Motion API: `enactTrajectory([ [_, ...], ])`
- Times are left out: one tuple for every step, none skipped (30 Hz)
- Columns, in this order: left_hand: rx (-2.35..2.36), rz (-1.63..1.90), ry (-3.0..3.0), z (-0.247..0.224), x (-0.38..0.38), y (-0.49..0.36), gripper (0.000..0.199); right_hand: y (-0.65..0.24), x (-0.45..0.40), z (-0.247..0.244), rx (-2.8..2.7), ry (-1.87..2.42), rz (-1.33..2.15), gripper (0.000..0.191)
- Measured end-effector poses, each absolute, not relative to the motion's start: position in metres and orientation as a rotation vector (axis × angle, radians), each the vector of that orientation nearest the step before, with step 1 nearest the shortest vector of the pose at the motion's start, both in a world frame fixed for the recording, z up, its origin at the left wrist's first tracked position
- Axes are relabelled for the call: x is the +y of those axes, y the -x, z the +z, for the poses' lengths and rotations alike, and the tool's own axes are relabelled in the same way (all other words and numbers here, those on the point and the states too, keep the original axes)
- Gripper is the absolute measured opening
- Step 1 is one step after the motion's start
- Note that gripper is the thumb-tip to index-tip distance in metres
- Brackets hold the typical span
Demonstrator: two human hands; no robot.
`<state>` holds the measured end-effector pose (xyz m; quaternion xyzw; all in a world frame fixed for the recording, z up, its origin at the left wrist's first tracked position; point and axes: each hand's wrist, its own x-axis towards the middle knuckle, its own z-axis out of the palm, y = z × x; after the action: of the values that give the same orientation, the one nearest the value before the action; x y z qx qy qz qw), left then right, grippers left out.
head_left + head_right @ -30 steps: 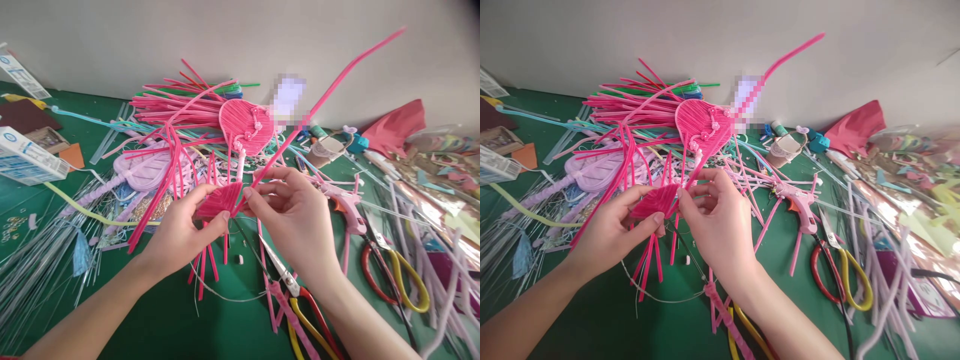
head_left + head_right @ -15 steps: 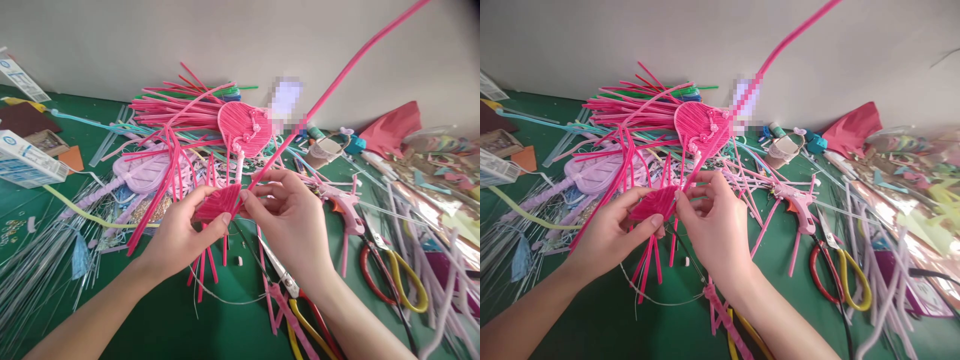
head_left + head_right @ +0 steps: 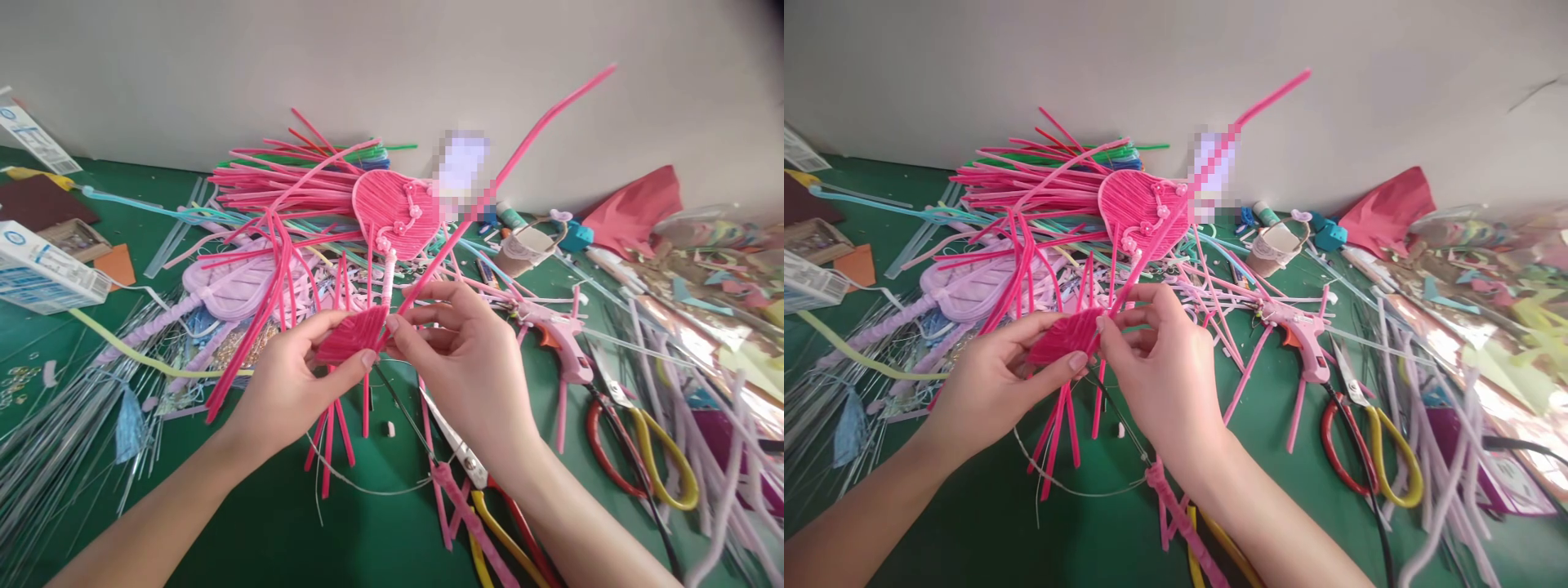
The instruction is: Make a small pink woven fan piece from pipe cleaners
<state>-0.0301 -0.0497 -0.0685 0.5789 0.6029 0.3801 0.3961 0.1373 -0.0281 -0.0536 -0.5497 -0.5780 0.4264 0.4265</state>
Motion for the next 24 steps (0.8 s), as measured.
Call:
enactTrajectory([
  [1.521,0.962,-1.452,-0.068,-0.050,0.030,0.038,-0.139,-0.028,-0.052,-1.461,1.375,1.069,0.027],
  [1.513,0.962,-1.433,-0.067,-0.050,0.030,0.038,-0.141,-0.027,-0.049,-1.480,1.378,1.067,0.028],
  [1.509,0.963,-1.412,-0.067,-0.050,0.030,0.040,-0.144,-0.026,-0.046,-1.507,1.382,1.059,0.028],
  [1.506,0.963,-1.394,-0.066,-0.050,0.030,0.041,-0.147,-0.025,-0.042,-1.542,1.387,1.041,0.027],
  [1.502,0.964,-1.379,-0.065,-0.050,0.031,0.042,-0.150,-0.023,-0.038,-1.591,1.394,1.009,0.026],
  [1.493,0.968,-1.368,-0.065,-0.050,0.031,0.042,-0.153,-0.020,-0.034,-1.652,1.401,0.959,0.024],
  [1.480,0.971,-1.362,-0.065,-0.050,0.031,0.041,-0.156,-0.018,-0.030,-1.721,1.409,0.895,0.022],
  [1.463,0.975,-1.360,-0.065,-0.051,0.031,0.039,-0.159,-0.014,-0.026,-1.790,1.413,0.826,0.021],
  [1.446,0.982,-1.362,-0.065,-0.051,0.031,0.037,-0.162,-0.011,-0.023,-1.853,1.412,0.763,0.019],
  [1.429,0.987,-1.367,-0.065,-0.051,0.031,0.035,-0.164,-0.007,-0.021,-1.903,1.407,0.718,0.018],
  [1.416,0.991,-1.372,-0.065,-0.052,0.031,0.033,-0.165,-0.004,-0.020,-1.937,1.399,0.698,0.016],
  [1.409,0.992,-1.377,-0.064,-0.052,0.032,0.033,-0.167,0.000,-0.019,-1.957,1.392,0.704,0.016],
  [1.407,0.991,-1.382,-0.064,-0.053,0.032,0.033,-0.167,0.003,-0.019,-1.968,1.384,0.726,0.016],
  [1.409,0.989,-1.386,-0.064,-0.053,0.032,0.034,-0.167,0.006,-0.019,-1.976,1.376,0.759,0.016],
  [1.415,0.982,-1.391,-0.064,-0.053,0.033,0.035,-0.167,0.008,-0.020,-1.982,1.364,0.799,0.017],
  [1.425,0.975,-1.401,-0.064,-0.054,0.033,0.036,-0.167,0.010,-0.021,-1.989,1.345,0.846,0.019],
  [1.436,0.968,-1.419,-0.063,-0.054,0.034,0.037,-0.166,0.012,-0.022,-1.997,1.317,0.896,0.020],
  [1.453,0.964,-1.440,-0.063,-0.054,0.033,0.038,-0.165,0.013,-0.023,-2.005,1.288,0.947,0.022],
  [1.472,0.969,-1.460,-0.063,-0.054,0.033,0.038,-0.165,0.015,-0.024,-2.011,1.264,0.992,0.023],
  [1.487,0.984,-1.477,-0.063,-0.055,0.032,0.037,-0.164,0.015,-0.025,-2.012,1.245,1.031,0.025],
  [1.494,1.007,-1.487,-0.063,-0.055,0.031,0.036,-0.164,0.016,-0.026,-2.011,1.234,1.062,0.026],
  [1.496,1.037,-1.486,-0.064,-0.056,0.029,0.034,-0.163,0.017,-0.026,-2.009,1.226,1.086,0.027],
  [1.490,1.064,-1.473,-0.064,-0.057,0.028,0.033,-0.163,0.017,-0.026,-2.005,1.220,1.104,0.027],
  [1.479,1.086,-1.455,-0.064,-0.057,0.027,0.032,-0.163,0.017,-0.027,-2.000,1.216,1.117,0.027],
])
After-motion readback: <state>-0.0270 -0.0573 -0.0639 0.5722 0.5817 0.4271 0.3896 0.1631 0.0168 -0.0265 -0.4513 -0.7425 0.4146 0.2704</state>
